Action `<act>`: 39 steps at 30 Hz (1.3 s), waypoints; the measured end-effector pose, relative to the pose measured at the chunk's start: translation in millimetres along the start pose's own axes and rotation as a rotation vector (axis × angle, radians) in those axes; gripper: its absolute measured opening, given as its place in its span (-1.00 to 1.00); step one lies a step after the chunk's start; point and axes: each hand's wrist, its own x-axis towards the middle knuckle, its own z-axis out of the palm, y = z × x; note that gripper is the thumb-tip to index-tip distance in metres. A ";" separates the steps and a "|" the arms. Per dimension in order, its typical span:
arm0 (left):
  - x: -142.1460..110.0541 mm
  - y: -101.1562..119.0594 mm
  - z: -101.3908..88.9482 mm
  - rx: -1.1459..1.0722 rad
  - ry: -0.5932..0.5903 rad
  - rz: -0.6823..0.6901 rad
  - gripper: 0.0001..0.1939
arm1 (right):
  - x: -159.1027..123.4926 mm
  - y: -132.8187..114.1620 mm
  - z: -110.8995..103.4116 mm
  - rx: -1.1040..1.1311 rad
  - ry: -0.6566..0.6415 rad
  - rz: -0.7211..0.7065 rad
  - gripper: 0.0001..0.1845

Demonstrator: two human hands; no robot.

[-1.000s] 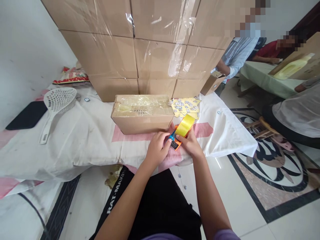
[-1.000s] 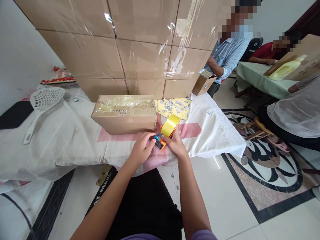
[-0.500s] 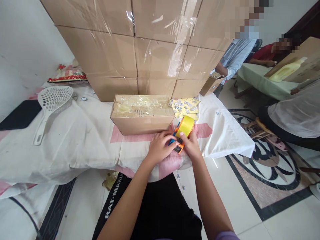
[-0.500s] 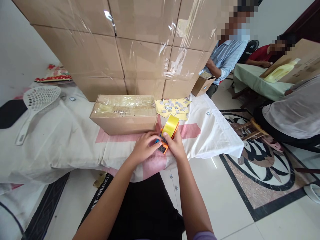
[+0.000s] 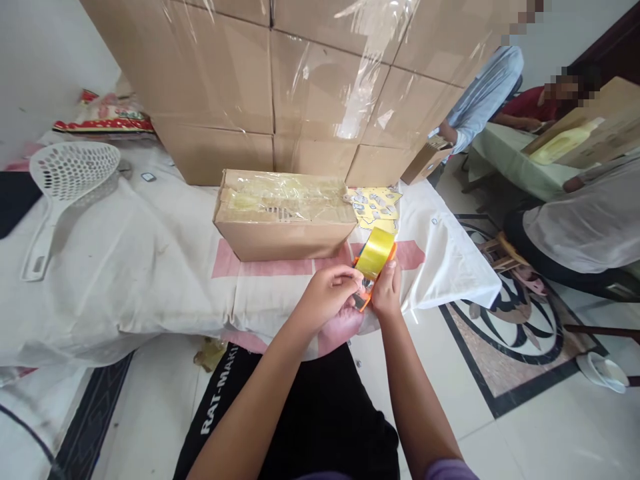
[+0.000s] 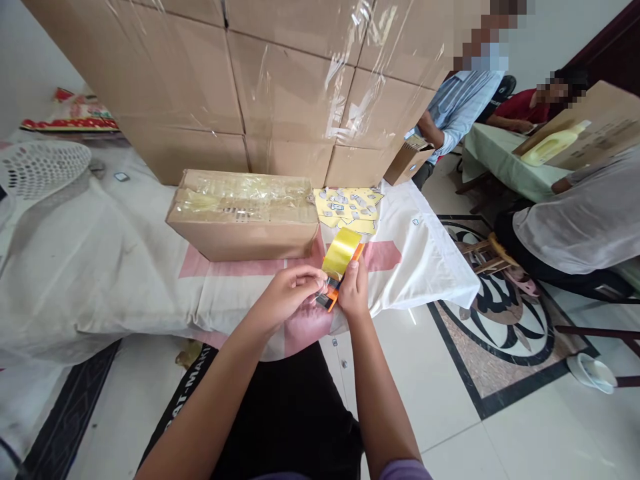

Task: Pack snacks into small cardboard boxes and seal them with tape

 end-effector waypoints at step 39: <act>-37.5 -30.4 45.6 0.315 0.125 -0.054 -0.94 | 8.3 0.2 -3.1 0.344 0.474 0.344 -0.63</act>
